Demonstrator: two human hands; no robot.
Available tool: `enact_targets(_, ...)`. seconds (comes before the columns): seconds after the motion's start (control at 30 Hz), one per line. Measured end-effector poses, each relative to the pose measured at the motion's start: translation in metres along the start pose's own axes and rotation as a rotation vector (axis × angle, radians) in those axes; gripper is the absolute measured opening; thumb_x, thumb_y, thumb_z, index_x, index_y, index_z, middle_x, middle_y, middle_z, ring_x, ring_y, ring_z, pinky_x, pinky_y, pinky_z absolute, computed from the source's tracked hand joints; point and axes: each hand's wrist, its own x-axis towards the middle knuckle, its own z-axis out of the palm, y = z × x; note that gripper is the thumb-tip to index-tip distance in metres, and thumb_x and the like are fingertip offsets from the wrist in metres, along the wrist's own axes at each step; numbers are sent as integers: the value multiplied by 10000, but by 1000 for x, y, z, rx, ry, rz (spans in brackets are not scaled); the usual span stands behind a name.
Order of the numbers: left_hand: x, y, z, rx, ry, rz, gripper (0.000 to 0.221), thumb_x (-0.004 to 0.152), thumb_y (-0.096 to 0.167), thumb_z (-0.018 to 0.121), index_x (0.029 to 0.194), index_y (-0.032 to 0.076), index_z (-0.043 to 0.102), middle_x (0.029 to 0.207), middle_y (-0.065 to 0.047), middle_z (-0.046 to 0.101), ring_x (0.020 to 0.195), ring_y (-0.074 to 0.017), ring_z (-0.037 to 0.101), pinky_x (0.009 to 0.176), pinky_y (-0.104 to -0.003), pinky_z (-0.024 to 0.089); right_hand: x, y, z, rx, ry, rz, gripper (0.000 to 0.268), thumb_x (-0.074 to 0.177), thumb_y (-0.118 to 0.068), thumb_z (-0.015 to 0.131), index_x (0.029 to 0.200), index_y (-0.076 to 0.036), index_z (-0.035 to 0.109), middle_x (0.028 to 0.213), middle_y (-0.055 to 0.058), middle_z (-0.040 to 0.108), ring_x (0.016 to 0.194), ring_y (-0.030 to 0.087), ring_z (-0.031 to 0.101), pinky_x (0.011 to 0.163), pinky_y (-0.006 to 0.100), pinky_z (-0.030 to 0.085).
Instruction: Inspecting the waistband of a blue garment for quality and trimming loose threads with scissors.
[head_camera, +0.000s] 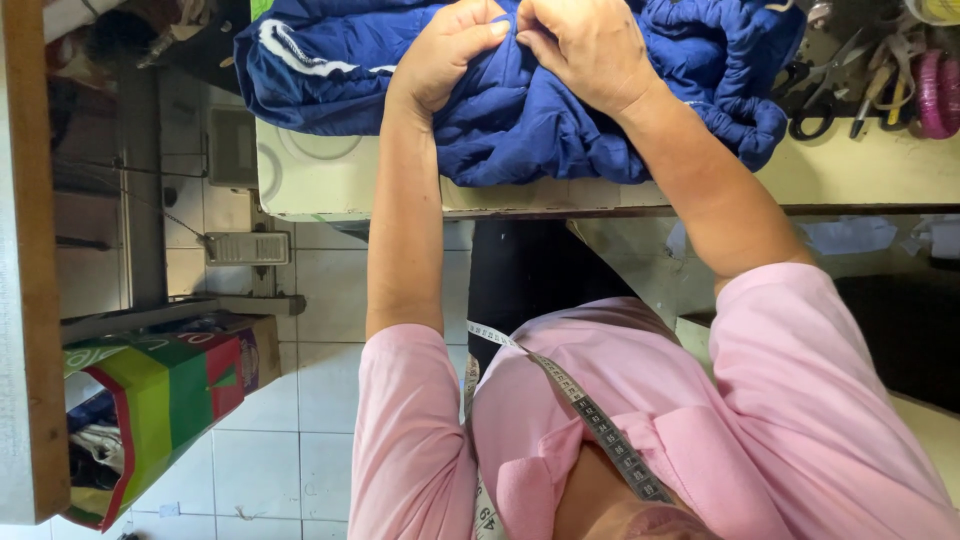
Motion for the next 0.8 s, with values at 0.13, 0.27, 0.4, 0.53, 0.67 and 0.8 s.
enact_targets(0.13, -8, 15, 4, 145, 29, 19, 120, 988, 230, 656, 910, 152, 609, 867, 95, 553, 791, -22, 481, 736, -197, 419, 1, 0, -2, 46, -19, 22, 117, 977, -131, 729, 1005, -96, 621, 876, 33, 619, 758, 247, 583, 654, 392, 449)
enact_targets(0.27, -15, 29, 9, 154, -19, 48, 164, 969, 273, 704, 979, 120, 643, 900, 74, 600, 835, -22, 533, 779, -188, 443, -4, -6, -15, 210, 83, 34, 106, 978, -118, 711, 968, -65, 619, 854, 46, 612, 757, 245, 591, 726, 392, 462)
enact_targets(0.4, -30, 57, 10, 531, -32, 252, 159, 935, 131, 745, 1071, 54, 714, 1043, -11, 698, 963, -107, 633, 882, -262, 500, -4, -16, -40, 272, -77, 231, 735, 730, -285, 949, 1319, -56, 574, 1241, 65, 625, 680, 173, 559, 760, 388, 517)
enact_targets(0.53, -62, 103, 32, 1040, 96, 382, 113, 879, 70, 763, 984, 101, 736, 943, -58, 695, 895, -269, 627, 754, -382, 469, -8, -21, -55, -35, -388, 201, 729, 701, -613, 845, 1321, -258, 699, 1140, -29, 741, 997, 327, 598, 769, 515, 403)
enact_targets(0.67, -98, 139, 49, 1304, 311, 431, 354, 731, -16, 719, 1048, 81, 593, 1008, -126, 652, 937, -381, 601, 744, -472, 462, -7, -47, -71, 75, -374, 139, 614, 767, -411, 841, 1276, -129, 644, 1086, 86, 659, 961, 353, 584, 803, 479, 466)
enact_targets(0.8, -149, 157, 36, 1361, 525, 288, 361, 702, 9, 746, 904, 97, 460, 847, -81, 532, 764, -285, 528, 584, -416, 361, 10, -98, -75, 69, 49, 40, 435, 795, -136, 876, 1146, -58, 632, 1085, 109, 620, 995, 352, 588, 909, 486, 485)
